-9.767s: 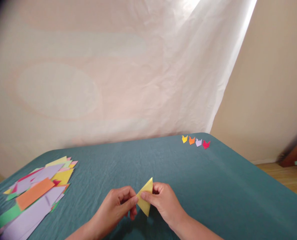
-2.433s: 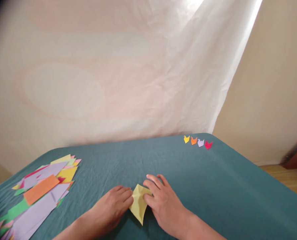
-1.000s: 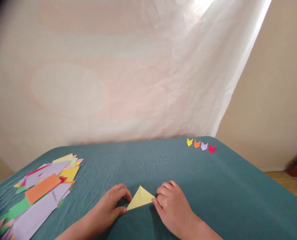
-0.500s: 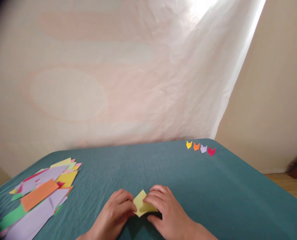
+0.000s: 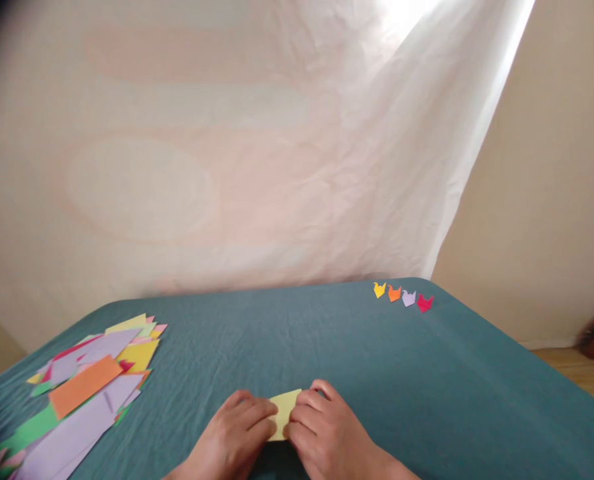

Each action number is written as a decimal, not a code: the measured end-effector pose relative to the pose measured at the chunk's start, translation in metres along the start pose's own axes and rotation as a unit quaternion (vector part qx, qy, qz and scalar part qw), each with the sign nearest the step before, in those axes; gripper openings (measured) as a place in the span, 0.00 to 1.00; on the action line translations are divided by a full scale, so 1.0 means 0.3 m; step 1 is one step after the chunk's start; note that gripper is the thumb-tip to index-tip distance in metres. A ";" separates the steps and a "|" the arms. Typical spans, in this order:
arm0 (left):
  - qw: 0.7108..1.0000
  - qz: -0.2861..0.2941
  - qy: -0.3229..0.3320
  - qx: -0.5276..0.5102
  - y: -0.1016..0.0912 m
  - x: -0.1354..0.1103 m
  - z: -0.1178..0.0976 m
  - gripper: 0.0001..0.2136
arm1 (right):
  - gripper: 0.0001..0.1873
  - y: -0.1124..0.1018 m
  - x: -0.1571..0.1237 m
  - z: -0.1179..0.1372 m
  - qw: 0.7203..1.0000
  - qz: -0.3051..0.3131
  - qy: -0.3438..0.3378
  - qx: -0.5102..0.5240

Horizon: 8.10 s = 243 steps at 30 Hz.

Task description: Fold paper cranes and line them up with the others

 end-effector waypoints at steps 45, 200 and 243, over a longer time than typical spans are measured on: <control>0.928 0.101 -0.351 -0.075 0.059 0.000 0.139 0.10 | 0.11 0.110 -0.068 -0.176 0.953 0.022 0.302 -0.025; 0.984 0.146 -0.022 -0.097 0.011 0.019 0.052 0.21 | 0.12 0.013 -0.025 -0.012 0.986 0.130 0.094 -0.055; 0.990 0.052 -0.073 -0.105 0.005 0.023 0.019 0.19 | 0.15 -0.029 -0.025 -0.125 0.916 -0.028 0.299 0.266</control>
Point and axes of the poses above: each hand's wrist, its own x-axis towards the middle knuckle, its own y-axis out of the palm, z = x × y, the point moved 4 cm from there along x, towards the middle knuckle, and after that the axes turned 6 degrees about -z, right-handed, at the moved point
